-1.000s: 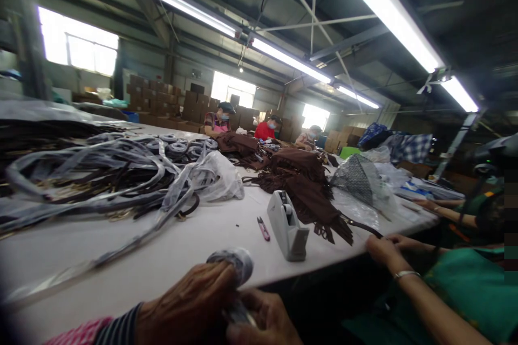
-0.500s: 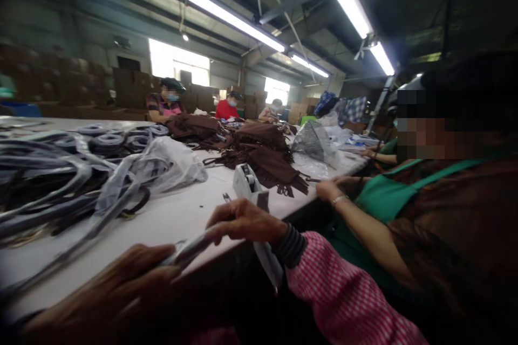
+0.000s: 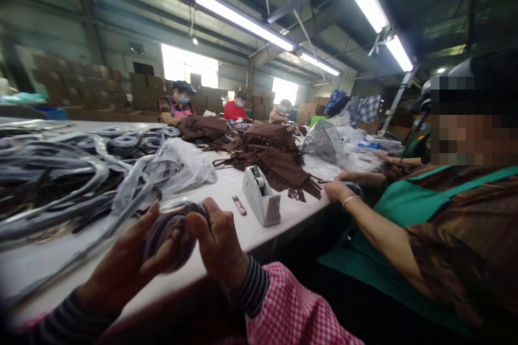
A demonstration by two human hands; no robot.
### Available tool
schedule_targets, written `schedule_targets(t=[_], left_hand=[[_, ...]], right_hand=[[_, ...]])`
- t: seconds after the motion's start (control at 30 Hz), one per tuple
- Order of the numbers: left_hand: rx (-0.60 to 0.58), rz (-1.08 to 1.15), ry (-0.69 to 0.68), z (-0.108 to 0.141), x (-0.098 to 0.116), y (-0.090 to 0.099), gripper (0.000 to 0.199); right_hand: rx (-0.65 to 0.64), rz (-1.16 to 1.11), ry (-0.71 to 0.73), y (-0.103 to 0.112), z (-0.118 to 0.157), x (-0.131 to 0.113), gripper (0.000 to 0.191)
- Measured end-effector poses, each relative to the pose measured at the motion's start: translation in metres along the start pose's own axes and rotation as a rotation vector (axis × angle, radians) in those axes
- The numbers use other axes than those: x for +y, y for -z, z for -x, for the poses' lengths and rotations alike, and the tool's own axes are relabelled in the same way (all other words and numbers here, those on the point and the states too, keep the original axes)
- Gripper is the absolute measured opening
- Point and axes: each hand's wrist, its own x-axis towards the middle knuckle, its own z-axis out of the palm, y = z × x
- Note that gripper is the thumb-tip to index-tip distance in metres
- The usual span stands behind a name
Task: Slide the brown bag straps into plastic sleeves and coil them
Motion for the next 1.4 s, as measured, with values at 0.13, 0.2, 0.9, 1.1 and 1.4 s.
schedule_targets(t=[0.13,0.2,0.9,1.1,1.4], left_hand=[[0.099,0.335,0.081,-0.008,-0.009,0.004,0.041],[0.072,0.437,0.078,-0.013,-0.013,0.01,0.043],[-0.215,-0.22,-0.215,-0.031,0.013,0.044,0.065],[-0.329,-1.123,-0.369,-0.042,0.029,0.075,0.049],[-0.452,-1.277,-0.585,-0.047,-0.016,0.118,0.036]], right_hand=[[0.001,-0.08,-0.066,-0.016,0.006,-0.001,0.039],[-0.004,-0.124,-0.108,-0.023,0.008,0.001,0.038],[-0.076,0.96,0.77,-0.001,-0.028,0.032,0.019],[-0.458,1.19,0.844,0.0,-0.044,0.053,0.014],[-0.81,0.605,0.264,0.012,-0.041,0.075,0.046]])
